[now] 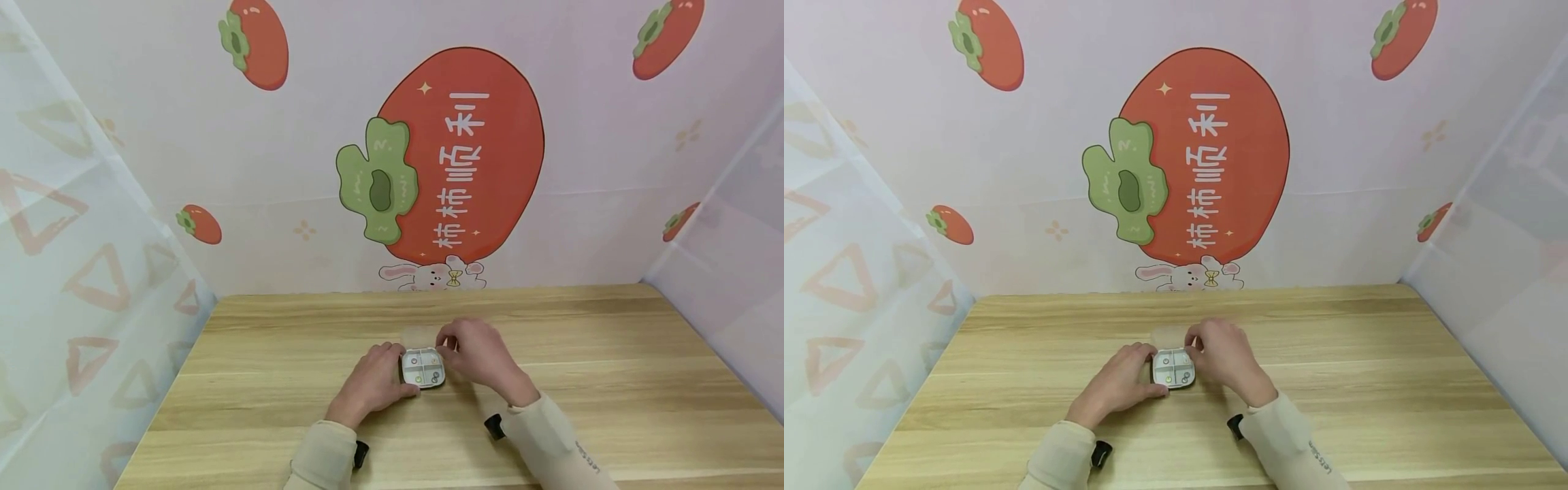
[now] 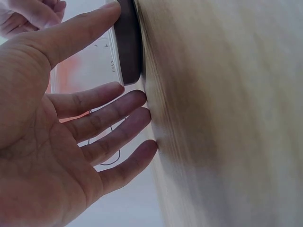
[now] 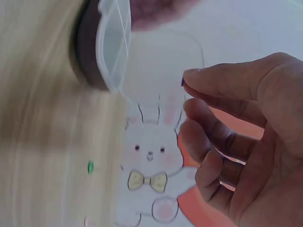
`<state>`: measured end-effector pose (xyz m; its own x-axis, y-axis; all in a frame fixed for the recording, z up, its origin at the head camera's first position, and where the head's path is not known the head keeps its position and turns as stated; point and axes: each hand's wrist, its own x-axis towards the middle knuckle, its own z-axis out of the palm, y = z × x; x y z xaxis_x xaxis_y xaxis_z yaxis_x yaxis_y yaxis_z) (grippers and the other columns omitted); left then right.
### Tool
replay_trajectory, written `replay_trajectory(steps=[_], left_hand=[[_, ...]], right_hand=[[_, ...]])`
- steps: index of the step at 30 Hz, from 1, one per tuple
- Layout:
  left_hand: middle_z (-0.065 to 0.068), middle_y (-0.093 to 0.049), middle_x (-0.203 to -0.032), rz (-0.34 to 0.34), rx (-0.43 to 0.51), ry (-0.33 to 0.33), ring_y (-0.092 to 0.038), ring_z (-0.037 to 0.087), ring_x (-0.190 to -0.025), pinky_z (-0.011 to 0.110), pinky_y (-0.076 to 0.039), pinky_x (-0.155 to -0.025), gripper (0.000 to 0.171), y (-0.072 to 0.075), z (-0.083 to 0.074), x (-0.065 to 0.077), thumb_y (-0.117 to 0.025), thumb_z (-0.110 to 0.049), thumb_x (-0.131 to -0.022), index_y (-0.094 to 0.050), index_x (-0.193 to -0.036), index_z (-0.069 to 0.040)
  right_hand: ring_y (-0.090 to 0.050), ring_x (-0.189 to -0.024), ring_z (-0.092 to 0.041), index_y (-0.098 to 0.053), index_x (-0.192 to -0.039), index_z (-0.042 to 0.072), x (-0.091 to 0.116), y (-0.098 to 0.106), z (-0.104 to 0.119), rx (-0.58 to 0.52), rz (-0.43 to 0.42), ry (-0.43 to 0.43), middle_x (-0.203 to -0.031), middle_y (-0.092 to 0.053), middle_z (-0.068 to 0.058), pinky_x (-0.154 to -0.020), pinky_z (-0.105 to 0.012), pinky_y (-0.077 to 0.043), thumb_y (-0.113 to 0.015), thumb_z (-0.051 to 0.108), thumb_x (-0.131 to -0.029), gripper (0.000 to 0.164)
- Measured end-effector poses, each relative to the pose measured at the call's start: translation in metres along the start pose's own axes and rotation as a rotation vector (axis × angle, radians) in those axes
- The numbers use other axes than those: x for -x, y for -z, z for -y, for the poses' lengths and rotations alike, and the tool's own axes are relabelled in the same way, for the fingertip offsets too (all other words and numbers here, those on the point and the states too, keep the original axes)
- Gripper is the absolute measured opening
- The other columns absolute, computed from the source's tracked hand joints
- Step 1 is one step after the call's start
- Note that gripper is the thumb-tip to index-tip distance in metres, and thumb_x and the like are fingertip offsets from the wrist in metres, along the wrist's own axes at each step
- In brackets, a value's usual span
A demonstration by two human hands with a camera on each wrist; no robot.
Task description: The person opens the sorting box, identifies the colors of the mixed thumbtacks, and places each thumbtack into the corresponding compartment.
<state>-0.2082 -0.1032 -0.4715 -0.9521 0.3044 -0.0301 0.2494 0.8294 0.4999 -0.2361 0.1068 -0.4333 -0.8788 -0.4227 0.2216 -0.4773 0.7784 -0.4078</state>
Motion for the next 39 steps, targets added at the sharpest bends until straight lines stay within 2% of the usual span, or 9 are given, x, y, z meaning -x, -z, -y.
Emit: replay_trajectory(steps=[6, 16, 35, 39], left_hand=[[0.006, -0.062, -0.113, -0.002, 0.002, -0.016, -0.055, 0.023, -0.101, 0.045, -0.049, -0.091, 0.066, -0.001, 0.001, 0.000, -0.087, -0.038, -0.081, -0.060, -0.130, -0.002], [0.004, -0.061, -0.108, -0.010, -0.006, -0.027, -0.052, 0.021, -0.095, 0.041, -0.049, -0.084, 0.063, 0.001, 0.001, 0.000, -0.087, -0.039, -0.081, -0.062, -0.126, -0.003], [0.001, -0.059, -0.101, -0.013, -0.021, -0.042, -0.051, 0.020, -0.091, 0.041, -0.048, -0.083, 0.058, 0.001, -0.001, 0.001, -0.087, -0.038, -0.080, -0.062, -0.120, -0.005], [0.001, -0.059, -0.100, -0.013, -0.025, -0.044, -0.051, 0.020, -0.091, 0.042, -0.048, -0.083, 0.058, 0.002, -0.002, 0.001, -0.087, -0.038, -0.080, -0.062, -0.120, -0.005]], right_hand=[[-0.048, -0.065, -0.009, -0.075, -0.082, 0.020, -0.001, -0.014, 0.012, 0.006, 0.013, 0.000, -0.069, -0.053, 0.012, -0.058, -0.028, -0.042, -0.081, 0.013, -0.085, 0.009], [-0.046, -0.061, -0.009, -0.076, -0.082, 0.017, -0.003, -0.029, 0.016, 0.025, -0.001, 0.007, -0.066, -0.051, 0.011, -0.053, -0.026, -0.040, -0.080, 0.013, -0.085, 0.007], [-0.048, -0.059, -0.008, -0.076, -0.083, 0.017, -0.008, -0.039, 0.018, 0.025, -0.017, -0.003, -0.068, -0.055, 0.011, -0.051, -0.027, -0.041, -0.080, 0.013, -0.085, 0.006], [-0.047, -0.058, -0.008, -0.077, -0.084, 0.014, -0.009, -0.040, 0.017, 0.017, -0.021, -0.010, -0.067, -0.055, 0.011, -0.051, -0.027, -0.040, -0.078, 0.013, -0.086, 0.003]])
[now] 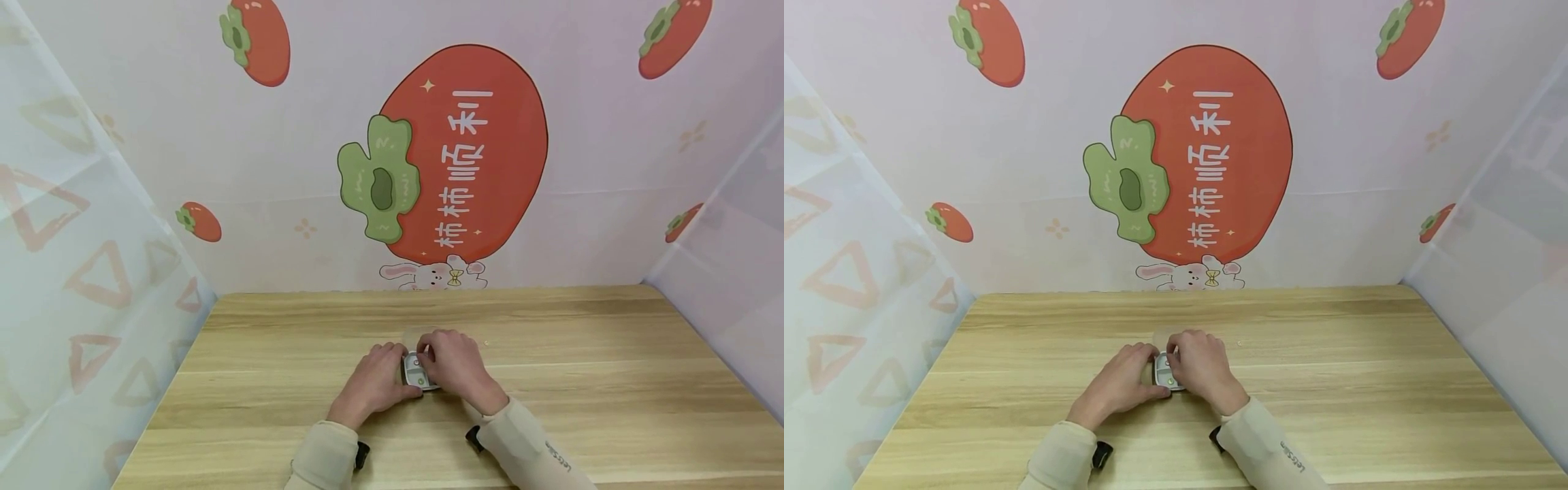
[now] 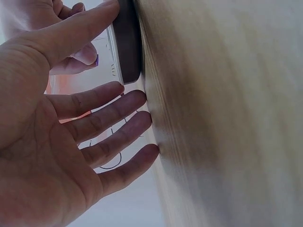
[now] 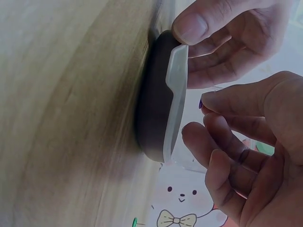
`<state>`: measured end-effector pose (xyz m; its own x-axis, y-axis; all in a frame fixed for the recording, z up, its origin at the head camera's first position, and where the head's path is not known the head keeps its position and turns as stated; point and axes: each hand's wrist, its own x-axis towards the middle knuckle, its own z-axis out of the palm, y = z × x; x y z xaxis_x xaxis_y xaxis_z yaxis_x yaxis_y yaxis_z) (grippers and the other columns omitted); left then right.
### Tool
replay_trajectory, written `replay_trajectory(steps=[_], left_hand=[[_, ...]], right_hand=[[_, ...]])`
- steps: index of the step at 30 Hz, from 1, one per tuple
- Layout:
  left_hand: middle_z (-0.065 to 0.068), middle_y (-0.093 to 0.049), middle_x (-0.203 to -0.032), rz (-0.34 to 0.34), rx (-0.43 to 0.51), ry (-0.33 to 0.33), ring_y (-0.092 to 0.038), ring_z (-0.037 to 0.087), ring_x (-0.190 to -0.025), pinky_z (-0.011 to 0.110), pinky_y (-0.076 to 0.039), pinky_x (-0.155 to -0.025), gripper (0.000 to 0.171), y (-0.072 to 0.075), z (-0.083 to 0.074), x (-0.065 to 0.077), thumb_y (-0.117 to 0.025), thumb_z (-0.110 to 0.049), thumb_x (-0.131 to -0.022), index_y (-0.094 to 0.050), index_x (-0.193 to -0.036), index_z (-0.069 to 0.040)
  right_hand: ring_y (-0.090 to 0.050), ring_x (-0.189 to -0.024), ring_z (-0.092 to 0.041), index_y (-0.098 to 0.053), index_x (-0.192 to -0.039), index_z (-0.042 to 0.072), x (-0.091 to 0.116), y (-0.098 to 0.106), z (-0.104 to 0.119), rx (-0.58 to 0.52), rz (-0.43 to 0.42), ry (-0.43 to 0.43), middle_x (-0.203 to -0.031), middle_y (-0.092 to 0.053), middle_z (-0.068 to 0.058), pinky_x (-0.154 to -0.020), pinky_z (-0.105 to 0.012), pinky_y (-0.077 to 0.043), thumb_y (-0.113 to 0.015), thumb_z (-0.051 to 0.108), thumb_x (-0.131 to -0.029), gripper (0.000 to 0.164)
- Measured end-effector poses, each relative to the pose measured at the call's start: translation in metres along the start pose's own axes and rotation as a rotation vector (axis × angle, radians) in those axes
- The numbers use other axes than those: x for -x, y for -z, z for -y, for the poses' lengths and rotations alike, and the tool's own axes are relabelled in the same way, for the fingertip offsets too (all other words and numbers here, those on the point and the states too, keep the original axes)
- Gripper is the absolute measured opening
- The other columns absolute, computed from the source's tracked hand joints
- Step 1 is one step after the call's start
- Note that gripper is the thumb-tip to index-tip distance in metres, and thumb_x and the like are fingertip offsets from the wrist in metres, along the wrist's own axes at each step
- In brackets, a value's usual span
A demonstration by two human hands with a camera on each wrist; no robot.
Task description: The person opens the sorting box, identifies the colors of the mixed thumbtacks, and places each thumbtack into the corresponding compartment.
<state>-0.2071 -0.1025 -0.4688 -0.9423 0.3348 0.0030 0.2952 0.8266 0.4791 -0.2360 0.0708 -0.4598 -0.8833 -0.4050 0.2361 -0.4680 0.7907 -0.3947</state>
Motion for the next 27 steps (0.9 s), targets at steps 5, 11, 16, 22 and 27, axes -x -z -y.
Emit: replay_trajectory(steps=[5, 11, 16, 22, 27], left_hand=[[0.002, -0.059, -0.101, 0.002, 0.000, -0.003, -0.051, 0.021, -0.092, 0.043, -0.048, -0.084, 0.058, -0.0002, 0.0000, -0.0002, -0.087, -0.038, -0.080, -0.061, -0.120, -0.004], [0.003, -0.060, -0.102, -0.003, -0.005, -0.009, -0.053, 0.022, -0.093, 0.044, -0.048, -0.085, 0.058, -0.0012, 0.0010, -0.0007, -0.087, -0.038, -0.080, -0.062, -0.120, -0.004], [0.004, -0.061, -0.104, -0.011, -0.012, -0.020, -0.055, 0.023, -0.097, 0.045, -0.049, -0.087, 0.059, -0.0022, 0.0017, -0.0006, -0.088, -0.038, -0.079, -0.062, -0.120, -0.004], [0.005, -0.062, -0.105, -0.012, -0.011, -0.022, -0.055, 0.023, -0.097, 0.045, -0.049, -0.087, 0.060, -0.0022, 0.0017, -0.0005, -0.088, -0.038, -0.079, -0.062, -0.120, -0.003], [0.003, -0.061, -0.103, -0.010, -0.010, -0.016, -0.054, 0.023, -0.096, 0.045, -0.049, -0.087, 0.061, -0.0016, 0.0019, -0.0010, -0.089, -0.039, -0.078, -0.062, -0.120, -0.003]], right_hand=[[-0.047, -0.057, -0.008, -0.077, -0.086, 0.012, -0.0008, -0.0016, -0.0004, -0.007, -0.004, -0.007, -0.066, -0.054, 0.011, -0.050, -0.026, -0.039, -0.078, 0.014, -0.087, 0.003], [-0.047, -0.057, -0.008, -0.077, -0.085, 0.012, -0.0006, -0.0033, -0.0001, -0.001, -0.011, -0.004, -0.066, -0.055, 0.010, -0.050, -0.026, -0.039, -0.077, 0.013, -0.087, 0.002], [-0.048, -0.058, -0.008, -0.076, -0.083, 0.013, -0.0007, -0.0057, -0.0003, 0.010, -0.009, -0.007, -0.067, -0.056, 0.010, -0.051, -0.027, -0.041, -0.077, 0.011, -0.086, 0.004], [-0.049, -0.059, -0.008, -0.075, -0.082, 0.015, -0.0003, -0.0068, -0.0006, 0.005, -0.013, -0.011, -0.068, -0.057, 0.009, -0.051, -0.028, -0.041, -0.078, 0.010, -0.084, 0.006], [-0.049, -0.059, -0.008, -0.074, -0.082, 0.016, -0.0002, -0.0049, -0.0011, 0.009, -0.002, -0.006, -0.069, -0.058, 0.009, -0.051, -0.027, -0.042, -0.079, 0.011, -0.084, 0.007]])
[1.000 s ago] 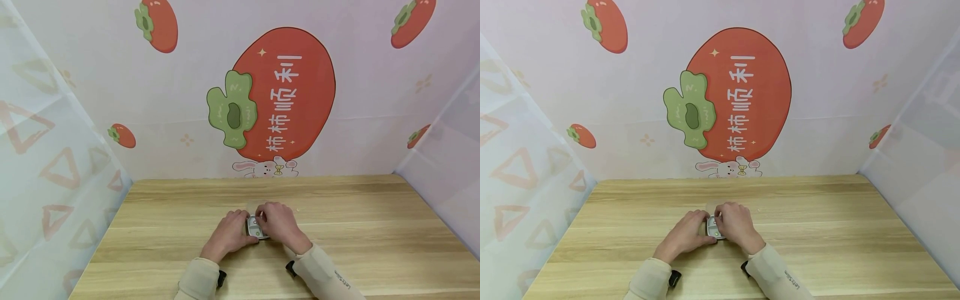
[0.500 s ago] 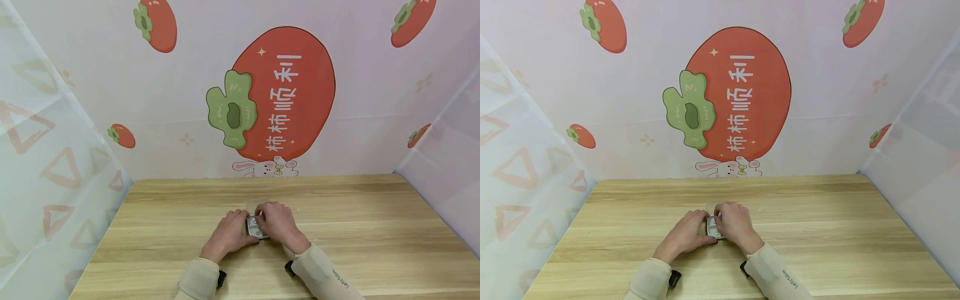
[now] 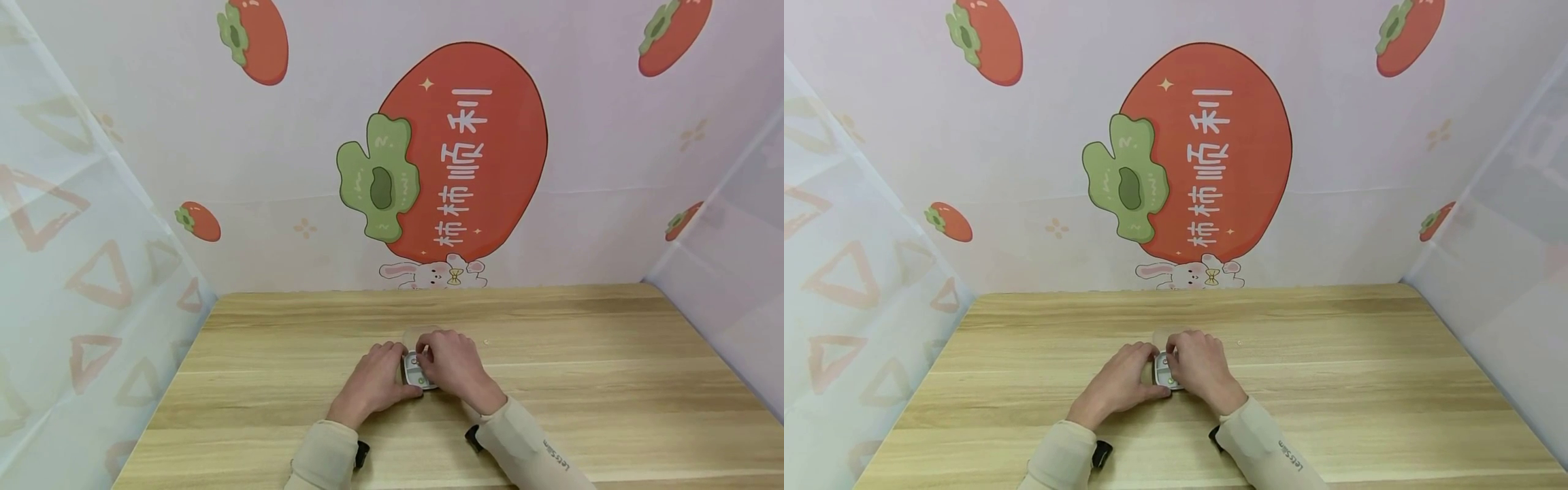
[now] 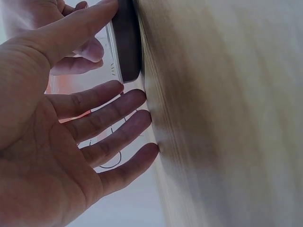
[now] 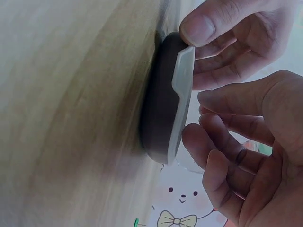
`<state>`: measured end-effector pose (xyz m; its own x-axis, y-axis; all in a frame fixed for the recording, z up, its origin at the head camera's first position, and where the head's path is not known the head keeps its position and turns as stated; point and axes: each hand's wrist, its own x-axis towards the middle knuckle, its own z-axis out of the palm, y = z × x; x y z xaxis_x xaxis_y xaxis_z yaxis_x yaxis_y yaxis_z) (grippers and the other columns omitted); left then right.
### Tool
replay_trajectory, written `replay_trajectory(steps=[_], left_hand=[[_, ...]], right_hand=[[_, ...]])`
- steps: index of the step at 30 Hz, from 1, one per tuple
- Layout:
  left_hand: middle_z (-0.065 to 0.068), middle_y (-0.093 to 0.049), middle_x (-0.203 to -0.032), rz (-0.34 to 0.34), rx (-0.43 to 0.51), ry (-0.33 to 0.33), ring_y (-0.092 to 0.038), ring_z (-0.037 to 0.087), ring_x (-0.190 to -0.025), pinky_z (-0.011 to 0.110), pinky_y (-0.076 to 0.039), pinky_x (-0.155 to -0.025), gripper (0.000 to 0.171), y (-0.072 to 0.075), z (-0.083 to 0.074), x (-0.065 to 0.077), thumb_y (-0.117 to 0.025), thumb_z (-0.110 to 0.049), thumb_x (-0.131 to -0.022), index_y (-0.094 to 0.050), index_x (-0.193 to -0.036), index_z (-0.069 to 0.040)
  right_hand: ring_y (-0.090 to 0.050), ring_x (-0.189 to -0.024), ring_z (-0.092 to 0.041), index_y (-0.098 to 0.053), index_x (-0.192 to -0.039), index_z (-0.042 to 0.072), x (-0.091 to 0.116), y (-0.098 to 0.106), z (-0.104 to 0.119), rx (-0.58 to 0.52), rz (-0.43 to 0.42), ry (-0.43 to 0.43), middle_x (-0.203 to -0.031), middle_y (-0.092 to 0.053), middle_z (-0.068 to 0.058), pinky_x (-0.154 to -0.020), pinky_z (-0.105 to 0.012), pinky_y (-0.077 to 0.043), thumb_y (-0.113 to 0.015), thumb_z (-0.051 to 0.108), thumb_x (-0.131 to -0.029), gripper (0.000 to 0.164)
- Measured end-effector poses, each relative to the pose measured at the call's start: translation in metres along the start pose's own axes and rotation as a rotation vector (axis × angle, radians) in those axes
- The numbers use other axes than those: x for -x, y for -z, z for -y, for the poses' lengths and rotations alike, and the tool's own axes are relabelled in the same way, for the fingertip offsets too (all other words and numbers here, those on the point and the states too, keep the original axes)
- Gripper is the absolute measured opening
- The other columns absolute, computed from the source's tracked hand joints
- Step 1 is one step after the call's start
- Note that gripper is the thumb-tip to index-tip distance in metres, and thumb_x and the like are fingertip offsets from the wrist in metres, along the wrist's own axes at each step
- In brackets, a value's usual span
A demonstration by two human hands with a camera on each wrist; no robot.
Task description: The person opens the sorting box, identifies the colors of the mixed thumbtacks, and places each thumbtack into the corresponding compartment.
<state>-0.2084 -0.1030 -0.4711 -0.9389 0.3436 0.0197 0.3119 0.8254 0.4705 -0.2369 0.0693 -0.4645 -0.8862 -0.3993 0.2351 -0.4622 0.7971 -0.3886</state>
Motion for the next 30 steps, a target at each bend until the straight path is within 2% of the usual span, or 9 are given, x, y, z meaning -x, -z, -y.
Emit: replay_trajectory(steps=[9, 17, 26, 30], left_hand=[[0.001, -0.060, -0.102, 0.001, 0.048, 0.008, -0.053, 0.019, -0.094, 0.041, -0.049, -0.085, 0.062, 0.000, 0.000, -0.001, -0.090, -0.039, -0.077, -0.063, -0.122, -0.007], [0.008, -0.064, -0.128, 0.016, 0.023, 0.003, -0.056, 0.027, -0.115, 0.051, -0.046, -0.099, 0.070, 0.000, 0.000, -0.001, -0.088, -0.038, -0.079, -0.060, -0.136, -0.007], [0.006, -0.065, -0.116, -0.004, -0.006, 0.014, -0.056, 0.025, -0.103, 0.049, -0.048, -0.092, 0.066, 0.000, 0.000, -0.002, -0.090, -0.038, -0.077, -0.064, -0.129, -0.005], [0.006, -0.065, -0.112, -0.023, -0.015, 0.023, -0.057, 0.026, -0.101, 0.049, -0.048, -0.091, 0.066, -0.002, 0.001, -0.003, -0.090, -0.037, -0.077, -0.065, -0.128, -0.004]], right_hand=[[-0.047, -0.059, -0.009, -0.075, -0.088, 0.015, 0.002, 0.019, -0.003, 0.014, 0.086, 0.021, -0.065, -0.053, 0.010, -0.052, -0.029, -0.040, -0.079, 0.013, -0.085, 0.005], [-0.048, -0.060, -0.010, -0.075, -0.088, 0.016, 0.004, 0.039, -0.009, 0.014, 0.090, -0.014, -0.066, -0.053, 0.010, -0.055, -0.031, -0.041, -0.081, 0.015, -0.086, 0.006], [-0.050, -0.061, -0.009, -0.074, -0.085, 0.017, 0.004, 0.056, -0.030, -0.001, 0.073, -0.025, -0.069, -0.057, 0.009, -0.057, -0.030, -0.043, -0.078, 0.012, -0.086, 0.007], [-0.051, -0.063, -0.011, -0.074, -0.086, 0.015, 0.004, 0.062, -0.041, -0.007, 0.061, -0.072, -0.070, -0.058, 0.008, -0.057, -0.031, -0.044, -0.078, 0.013, -0.087, 0.005]])
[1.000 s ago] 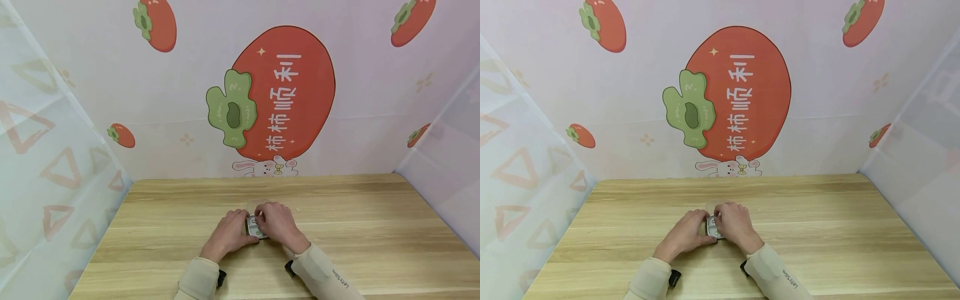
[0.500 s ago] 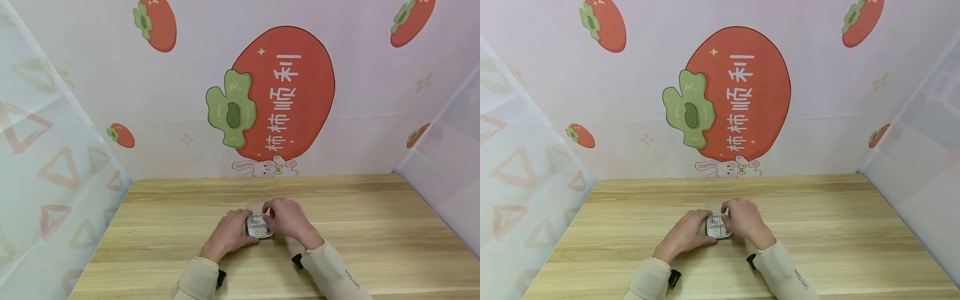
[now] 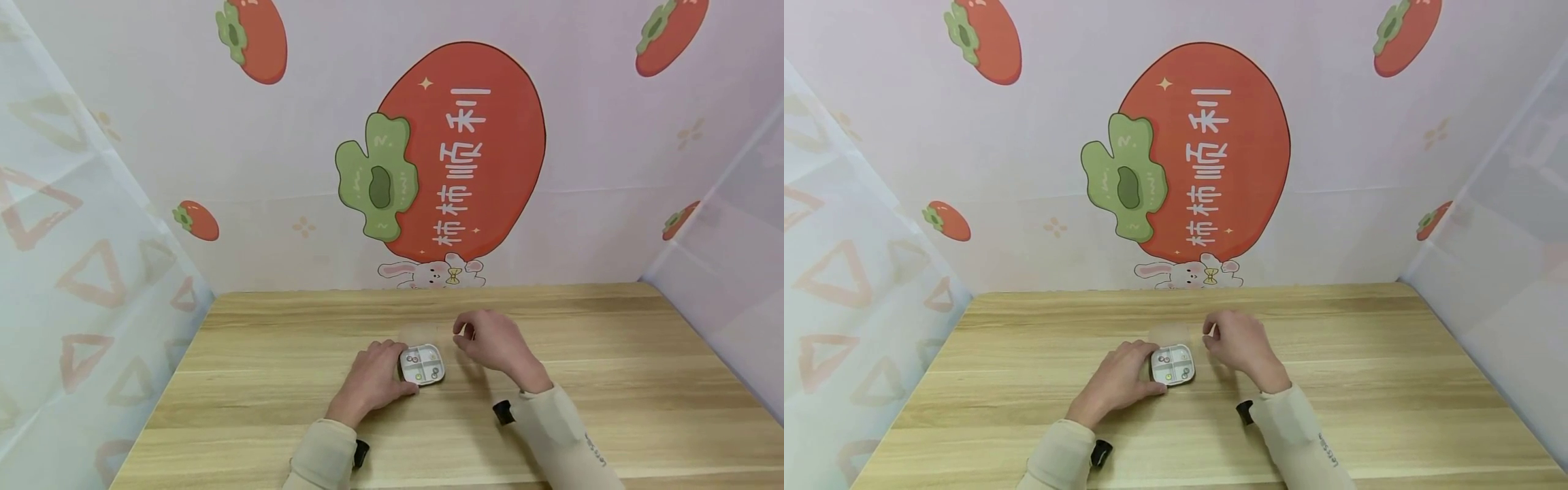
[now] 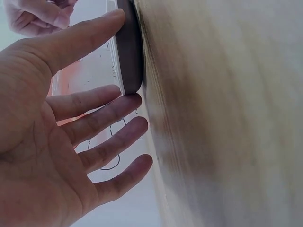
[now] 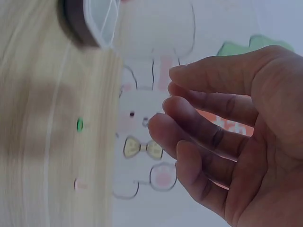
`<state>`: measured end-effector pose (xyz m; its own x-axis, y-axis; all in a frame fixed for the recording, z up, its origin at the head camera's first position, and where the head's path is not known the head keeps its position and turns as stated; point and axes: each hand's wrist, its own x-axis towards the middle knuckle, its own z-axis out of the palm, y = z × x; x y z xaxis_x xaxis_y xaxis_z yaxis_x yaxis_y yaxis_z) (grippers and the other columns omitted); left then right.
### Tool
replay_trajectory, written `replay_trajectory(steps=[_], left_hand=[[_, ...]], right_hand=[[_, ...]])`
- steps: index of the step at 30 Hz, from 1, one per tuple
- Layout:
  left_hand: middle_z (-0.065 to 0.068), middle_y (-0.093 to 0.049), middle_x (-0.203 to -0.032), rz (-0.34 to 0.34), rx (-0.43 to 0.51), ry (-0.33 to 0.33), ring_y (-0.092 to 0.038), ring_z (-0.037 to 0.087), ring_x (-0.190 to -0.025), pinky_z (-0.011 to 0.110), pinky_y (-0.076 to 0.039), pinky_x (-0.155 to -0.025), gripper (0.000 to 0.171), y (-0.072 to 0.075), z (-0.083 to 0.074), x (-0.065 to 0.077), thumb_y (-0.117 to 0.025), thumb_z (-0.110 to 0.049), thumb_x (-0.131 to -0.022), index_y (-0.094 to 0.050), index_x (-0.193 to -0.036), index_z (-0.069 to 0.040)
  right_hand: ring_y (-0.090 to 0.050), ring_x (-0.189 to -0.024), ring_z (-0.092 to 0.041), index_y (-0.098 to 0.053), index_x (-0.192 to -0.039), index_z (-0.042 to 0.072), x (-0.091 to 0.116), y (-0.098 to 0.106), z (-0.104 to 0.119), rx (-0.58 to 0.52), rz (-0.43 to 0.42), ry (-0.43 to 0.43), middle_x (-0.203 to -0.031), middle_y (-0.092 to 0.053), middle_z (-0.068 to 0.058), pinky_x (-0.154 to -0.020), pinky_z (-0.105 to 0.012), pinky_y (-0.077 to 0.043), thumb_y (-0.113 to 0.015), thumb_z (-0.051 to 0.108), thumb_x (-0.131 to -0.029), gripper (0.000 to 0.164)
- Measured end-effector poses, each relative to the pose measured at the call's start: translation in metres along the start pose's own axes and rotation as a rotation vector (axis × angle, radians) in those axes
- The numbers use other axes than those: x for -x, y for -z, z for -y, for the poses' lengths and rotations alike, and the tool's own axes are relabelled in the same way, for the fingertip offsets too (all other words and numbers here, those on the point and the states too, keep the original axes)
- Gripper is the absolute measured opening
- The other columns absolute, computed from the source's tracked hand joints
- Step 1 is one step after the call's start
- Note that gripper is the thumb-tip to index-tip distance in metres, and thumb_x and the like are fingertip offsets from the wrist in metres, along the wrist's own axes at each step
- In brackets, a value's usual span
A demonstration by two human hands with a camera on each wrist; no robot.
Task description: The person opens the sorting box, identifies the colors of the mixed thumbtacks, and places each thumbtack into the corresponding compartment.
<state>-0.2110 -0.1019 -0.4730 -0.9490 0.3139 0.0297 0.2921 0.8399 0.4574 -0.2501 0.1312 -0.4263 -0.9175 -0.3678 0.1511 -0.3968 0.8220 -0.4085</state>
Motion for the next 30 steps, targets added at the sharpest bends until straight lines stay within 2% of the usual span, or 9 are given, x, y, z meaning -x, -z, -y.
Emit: replay_trajectory(steps=[11, 17, 22, 30], left_hand=[[0.010, -0.066, -0.111, -0.044, 0.041, 0.012, -0.059, 0.028, -0.100, 0.051, -0.050, -0.088, 0.066, 0.001, 0.000, 0.002, -0.092, -0.033, -0.074, -0.065, -0.125, -0.001], [0.011, -0.065, -0.112, -0.018, 0.057, 0.022, -0.059, 0.029, -0.103, 0.053, -0.049, -0.092, 0.068, 0.003, 0.000, 0.002, -0.092, -0.031, -0.074, -0.064, -0.127, 0.000], [0.012, -0.064, -0.119, 0.015, 0.071, 0.035, -0.059, 0.031, -0.111, 0.053, -0.047, -0.098, 0.067, 0.006, 0.001, 0.002, -0.090, -0.029, -0.077, -0.062, -0.131, 0.000], [0.013, -0.064, -0.124, 0.026, 0.072, 0.024, -0.057, 0.033, -0.117, 0.054, -0.046, -0.100, 0.063, 0.007, 0.003, 0.004, -0.087, -0.027, -0.081, -0.062, -0.132, -0.001]], right_hand=[[-0.052, -0.064, -0.015, -0.074, -0.088, 0.012, -0.004, -0.001, -0.028, -0.010, 0.006, -0.091, -0.070, -0.058, 0.004, -0.058, -0.032, -0.044, -0.078, 0.013, -0.087, 0.004], [-0.052, -0.065, -0.015, -0.075, -0.085, 0.013, -0.009, -0.012, -0.033, -0.010, 0.030, -0.125, -0.070, -0.058, 0.004, -0.059, -0.032, -0.044, -0.080, 0.013, -0.084, 0.005], [-0.053, -0.066, -0.016, -0.075, -0.083, 0.012, -0.010, -0.019, -0.035, -0.004, 0.034, -0.128, -0.070, -0.059, 0.004, -0.059, -0.032, -0.045, -0.080, 0.011, -0.082, 0.005], [-0.050, -0.063, -0.016, -0.076, -0.084, 0.013, -0.008, -0.025, -0.036, -0.007, 0.068, -0.119, -0.068, -0.057, 0.004, -0.056, -0.031, -0.042, -0.070, 0.003, -0.080, 0.013]])
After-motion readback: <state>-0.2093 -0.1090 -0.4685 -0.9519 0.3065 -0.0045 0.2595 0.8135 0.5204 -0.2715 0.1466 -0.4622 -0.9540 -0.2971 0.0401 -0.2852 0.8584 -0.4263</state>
